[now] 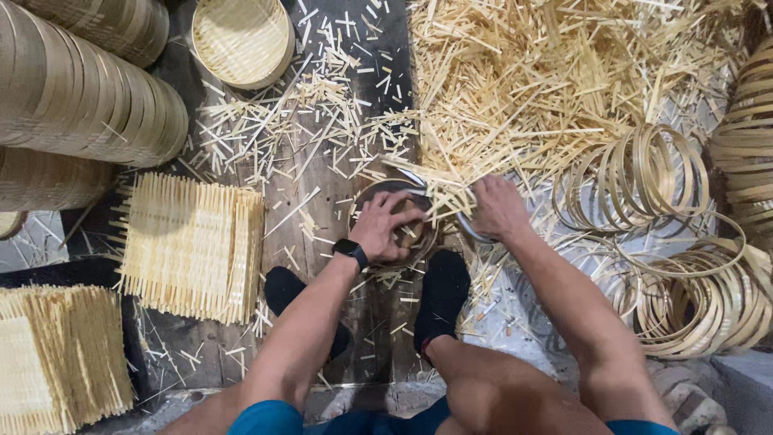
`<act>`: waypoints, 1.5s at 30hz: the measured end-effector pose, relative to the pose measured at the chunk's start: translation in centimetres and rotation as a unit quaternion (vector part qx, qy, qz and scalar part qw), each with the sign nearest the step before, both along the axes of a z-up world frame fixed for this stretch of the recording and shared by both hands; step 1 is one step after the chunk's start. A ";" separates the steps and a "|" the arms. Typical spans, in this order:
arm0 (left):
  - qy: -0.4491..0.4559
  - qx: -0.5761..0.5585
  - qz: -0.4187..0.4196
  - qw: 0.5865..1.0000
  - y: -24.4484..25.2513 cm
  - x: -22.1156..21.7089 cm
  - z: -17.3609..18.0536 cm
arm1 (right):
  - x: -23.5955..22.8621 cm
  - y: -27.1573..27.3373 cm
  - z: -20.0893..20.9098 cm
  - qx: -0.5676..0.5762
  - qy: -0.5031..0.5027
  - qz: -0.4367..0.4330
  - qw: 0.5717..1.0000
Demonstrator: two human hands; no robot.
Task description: The person trims excess bamboo strips from a woven base using shears and then fits a circular bamboo rim onto the base by hand.
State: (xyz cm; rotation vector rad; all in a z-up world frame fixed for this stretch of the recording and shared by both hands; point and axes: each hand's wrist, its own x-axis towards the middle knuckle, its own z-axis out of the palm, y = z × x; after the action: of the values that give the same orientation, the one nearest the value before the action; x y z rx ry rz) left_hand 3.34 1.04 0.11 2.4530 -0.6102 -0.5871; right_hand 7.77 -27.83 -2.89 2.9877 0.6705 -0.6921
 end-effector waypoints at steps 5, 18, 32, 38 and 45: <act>0.002 -0.014 -0.064 0.998 0.2 0.6 0.2 | 0.6 1.8 1.9 -0.005 -0.010 0.000 1.000; -0.004 -0.057 0.246 0.968 -0.4 -1.6 -2.3 | 0.9 -6.4 -4.9 -0.082 -0.061 -0.272 0.957; 0.211 0.009 0.401 0.891 0.5 5.2 -9.7 | -3.3 5.8 -6.0 0.368 0.215 -0.407 0.808; 0.177 -0.015 0.404 0.897 1.0 5.6 -10.1 | -4.0 6.0 -8.8 0.402 0.184 -0.409 0.798; 0.176 -0.012 0.447 0.877 -0.2 5.0 -8.5 | -4.7 7.0 -7.3 0.412 0.086 -0.394 0.817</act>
State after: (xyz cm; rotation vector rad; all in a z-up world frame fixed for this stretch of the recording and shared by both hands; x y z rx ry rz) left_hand 8.35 0.81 -8.36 2.1851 0.6434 -0.5804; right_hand 3.04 -20.83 -10.23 4.0617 -0.5255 -0.8382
